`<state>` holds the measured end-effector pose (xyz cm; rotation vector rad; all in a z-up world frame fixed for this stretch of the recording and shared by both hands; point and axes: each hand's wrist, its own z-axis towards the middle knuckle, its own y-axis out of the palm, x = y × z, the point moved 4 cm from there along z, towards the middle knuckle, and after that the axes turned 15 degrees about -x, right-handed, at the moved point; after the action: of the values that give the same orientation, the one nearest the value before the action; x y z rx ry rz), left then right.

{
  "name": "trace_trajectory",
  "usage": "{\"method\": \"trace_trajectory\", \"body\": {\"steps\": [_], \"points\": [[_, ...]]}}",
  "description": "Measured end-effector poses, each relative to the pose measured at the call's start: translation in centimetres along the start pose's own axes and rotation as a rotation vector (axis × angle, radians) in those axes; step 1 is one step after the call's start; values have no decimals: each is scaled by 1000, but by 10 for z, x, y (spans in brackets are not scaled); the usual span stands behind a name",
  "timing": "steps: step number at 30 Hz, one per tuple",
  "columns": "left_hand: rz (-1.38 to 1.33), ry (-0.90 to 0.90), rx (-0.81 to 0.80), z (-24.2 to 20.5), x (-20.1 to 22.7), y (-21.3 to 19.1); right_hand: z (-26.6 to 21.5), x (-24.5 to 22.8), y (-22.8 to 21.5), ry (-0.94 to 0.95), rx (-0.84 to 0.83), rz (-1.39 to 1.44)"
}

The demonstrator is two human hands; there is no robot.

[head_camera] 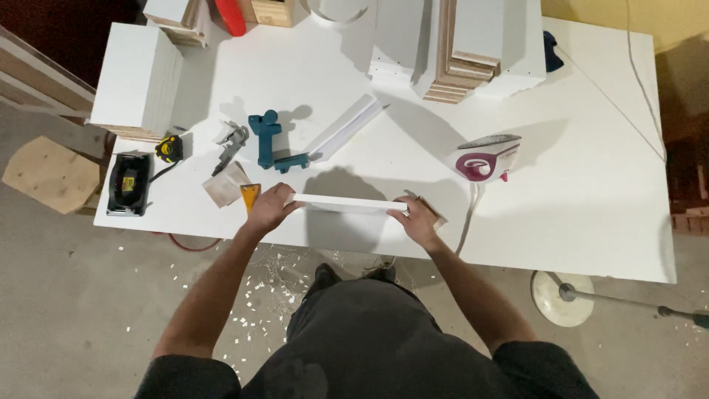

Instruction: The person sands the edges of a white wooden board using a sanding block. They then apply a strip of edge banding to the board's edge and use a clothes iron to press and adhere it. Finally, they use a clamp to secure the board.

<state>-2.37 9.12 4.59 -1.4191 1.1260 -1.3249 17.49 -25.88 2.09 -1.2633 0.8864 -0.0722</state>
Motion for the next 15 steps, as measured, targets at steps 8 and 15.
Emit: {"method": "trace_trajectory", "body": {"steps": [8,15], "points": [[-1483,-568,409,-33,26,-47,-12,-86,-68,276,221,823],[-1713,-620,561,-51,36,-31,-8,-102,-73,121,588,757]]}}
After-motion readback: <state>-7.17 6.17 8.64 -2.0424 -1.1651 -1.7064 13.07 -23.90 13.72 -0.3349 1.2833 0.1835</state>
